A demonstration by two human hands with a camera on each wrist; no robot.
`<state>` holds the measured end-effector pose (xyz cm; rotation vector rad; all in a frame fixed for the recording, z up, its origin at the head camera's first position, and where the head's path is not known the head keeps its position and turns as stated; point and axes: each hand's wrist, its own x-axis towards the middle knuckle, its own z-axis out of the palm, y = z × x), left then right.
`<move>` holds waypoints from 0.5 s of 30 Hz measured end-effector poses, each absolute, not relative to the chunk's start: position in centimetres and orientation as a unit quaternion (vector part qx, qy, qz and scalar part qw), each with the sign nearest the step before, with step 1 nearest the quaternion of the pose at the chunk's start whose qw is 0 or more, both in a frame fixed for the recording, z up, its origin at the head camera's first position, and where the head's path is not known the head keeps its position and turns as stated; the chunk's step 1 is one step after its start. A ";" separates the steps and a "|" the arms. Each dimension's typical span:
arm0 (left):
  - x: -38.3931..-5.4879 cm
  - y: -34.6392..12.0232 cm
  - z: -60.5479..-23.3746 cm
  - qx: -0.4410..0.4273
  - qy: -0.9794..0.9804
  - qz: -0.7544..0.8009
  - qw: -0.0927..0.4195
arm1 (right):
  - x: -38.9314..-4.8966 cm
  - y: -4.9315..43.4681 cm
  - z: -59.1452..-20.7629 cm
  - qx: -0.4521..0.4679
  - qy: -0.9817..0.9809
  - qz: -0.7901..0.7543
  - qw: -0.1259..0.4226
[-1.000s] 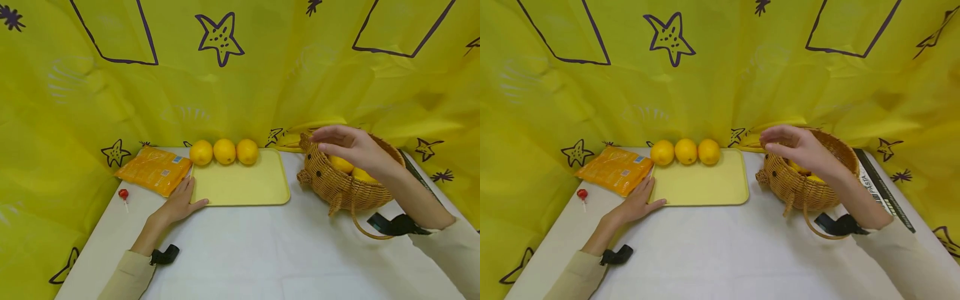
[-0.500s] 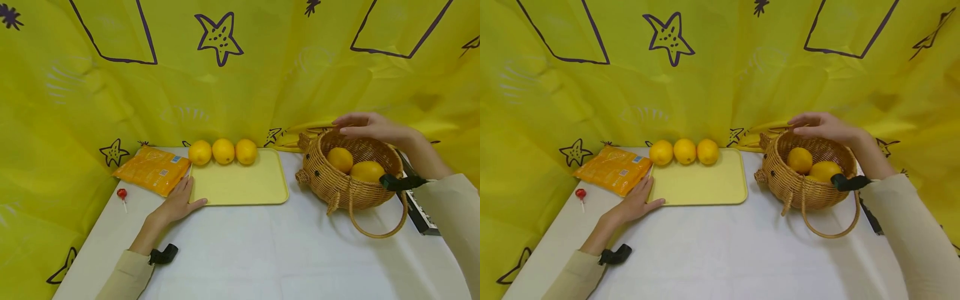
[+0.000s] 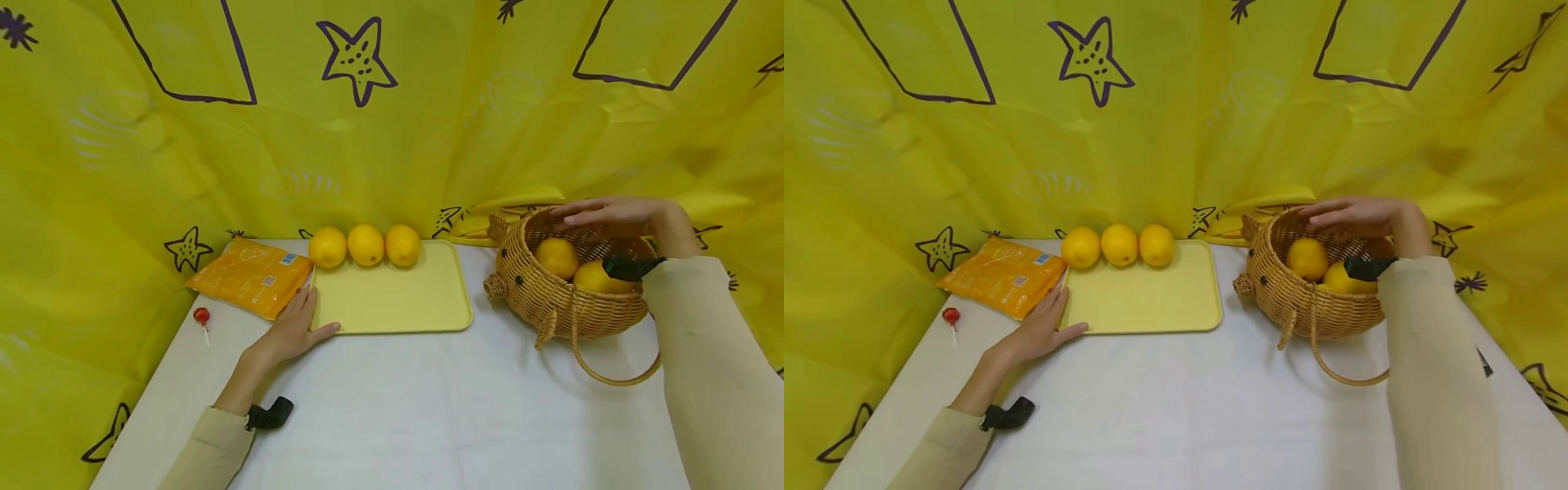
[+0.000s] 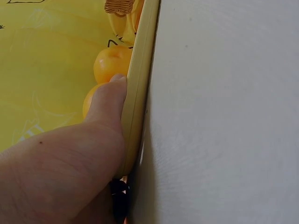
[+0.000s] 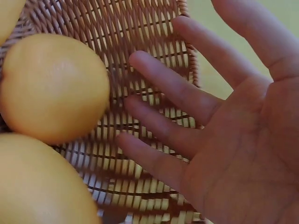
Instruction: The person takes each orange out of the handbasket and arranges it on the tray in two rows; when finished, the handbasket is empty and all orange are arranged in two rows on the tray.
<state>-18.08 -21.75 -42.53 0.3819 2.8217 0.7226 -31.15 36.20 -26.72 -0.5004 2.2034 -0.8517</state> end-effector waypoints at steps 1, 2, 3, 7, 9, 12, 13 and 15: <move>-18.1 -21.7 -42.5 0.129 0.955 0.245 0.103 | -31.3 36.3 -27.0 -0.186 0.847 -0.343 0.361; -18.1 -21.7 -42.4 0.130 0.955 0.244 0.103 | -31.4 36.4 -27.3 -0.179 0.843 -0.352 0.364; -18.1 -21.7 -42.4 0.129 0.955 0.246 0.103 | -31.5 36.5 -27.7 -0.176 0.841 -0.359 0.363; -18.1 -21.6 -42.3 0.131 0.955 0.246 0.103 | -31.6 36.5 -29.1 -0.132 0.839 -0.388 0.359; -18.0 -21.7 -42.3 0.129 0.955 0.247 0.106 | -31.6 36.4 -29.7 -0.119 0.829 -0.405 0.366; -18.0 -21.7 -42.5 0.128 0.955 0.246 0.105 | -31.7 36.2 -30.3 -0.094 0.810 -0.434 0.382; -18.0 -21.7 -42.5 0.126 0.956 0.245 0.104 | -31.7 36.0 -30.4 -0.087 0.804 -0.444 0.386; -17.9 -21.7 -42.6 0.124 0.957 0.243 0.102 | -31.7 35.8 -30.5 -0.082 0.795 -0.457 0.391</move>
